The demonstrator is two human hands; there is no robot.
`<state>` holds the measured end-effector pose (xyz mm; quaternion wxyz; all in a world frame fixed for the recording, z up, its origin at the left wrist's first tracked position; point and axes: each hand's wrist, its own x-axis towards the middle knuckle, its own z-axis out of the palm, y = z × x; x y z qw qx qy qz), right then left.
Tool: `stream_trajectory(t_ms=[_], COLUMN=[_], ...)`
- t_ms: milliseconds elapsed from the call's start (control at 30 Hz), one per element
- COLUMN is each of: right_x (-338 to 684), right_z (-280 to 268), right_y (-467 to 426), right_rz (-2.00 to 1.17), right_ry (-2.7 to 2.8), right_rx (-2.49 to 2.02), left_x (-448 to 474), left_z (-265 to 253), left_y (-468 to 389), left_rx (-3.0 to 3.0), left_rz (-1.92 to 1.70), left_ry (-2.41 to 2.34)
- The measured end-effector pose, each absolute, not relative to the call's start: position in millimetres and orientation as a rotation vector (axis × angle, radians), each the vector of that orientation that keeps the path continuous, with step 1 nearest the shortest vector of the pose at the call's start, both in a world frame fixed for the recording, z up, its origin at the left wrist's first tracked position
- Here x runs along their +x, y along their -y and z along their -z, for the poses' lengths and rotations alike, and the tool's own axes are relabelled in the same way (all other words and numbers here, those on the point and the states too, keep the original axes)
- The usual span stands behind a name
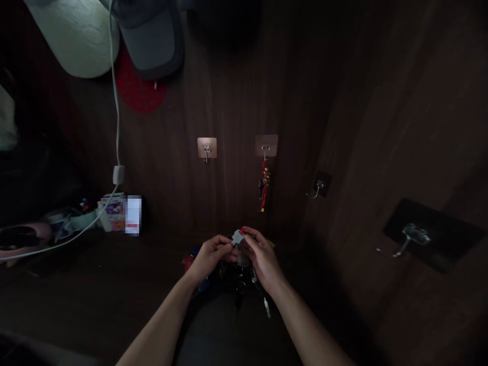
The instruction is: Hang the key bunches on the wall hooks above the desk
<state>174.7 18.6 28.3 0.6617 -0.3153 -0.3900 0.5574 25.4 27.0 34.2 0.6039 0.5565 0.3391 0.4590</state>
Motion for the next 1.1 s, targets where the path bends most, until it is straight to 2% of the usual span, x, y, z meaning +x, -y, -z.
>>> stream_trajectory(t_ms=[267,433,867,1100], right_x=[184.6,185.0,175.4,174.3], right_z=[-36.8,-39.3,-43.5,-37.6], right_y=[-17.0,-13.6,-3.0,-5.4], right_rz=[-1.247,-1.297,-1.517,-1.433], right_ry=[0.836,0.867,1.006,1.068], right_rx=[-0.673,-0.559,-0.487,-0.616], left_x=[24.5,23.1,27.7,20.0], left_z=[-32.6,-33.2,-35.2,-38.1], left_y=[-25.6,-27.4,-23.6,-27.0], left_rx=[1.429,1.648,1.566,1.495], left_rz=[-0.974,-1.055,-0.981,-1.149], left_ry=[-0.802,-0.925,-0.732,-0.849])
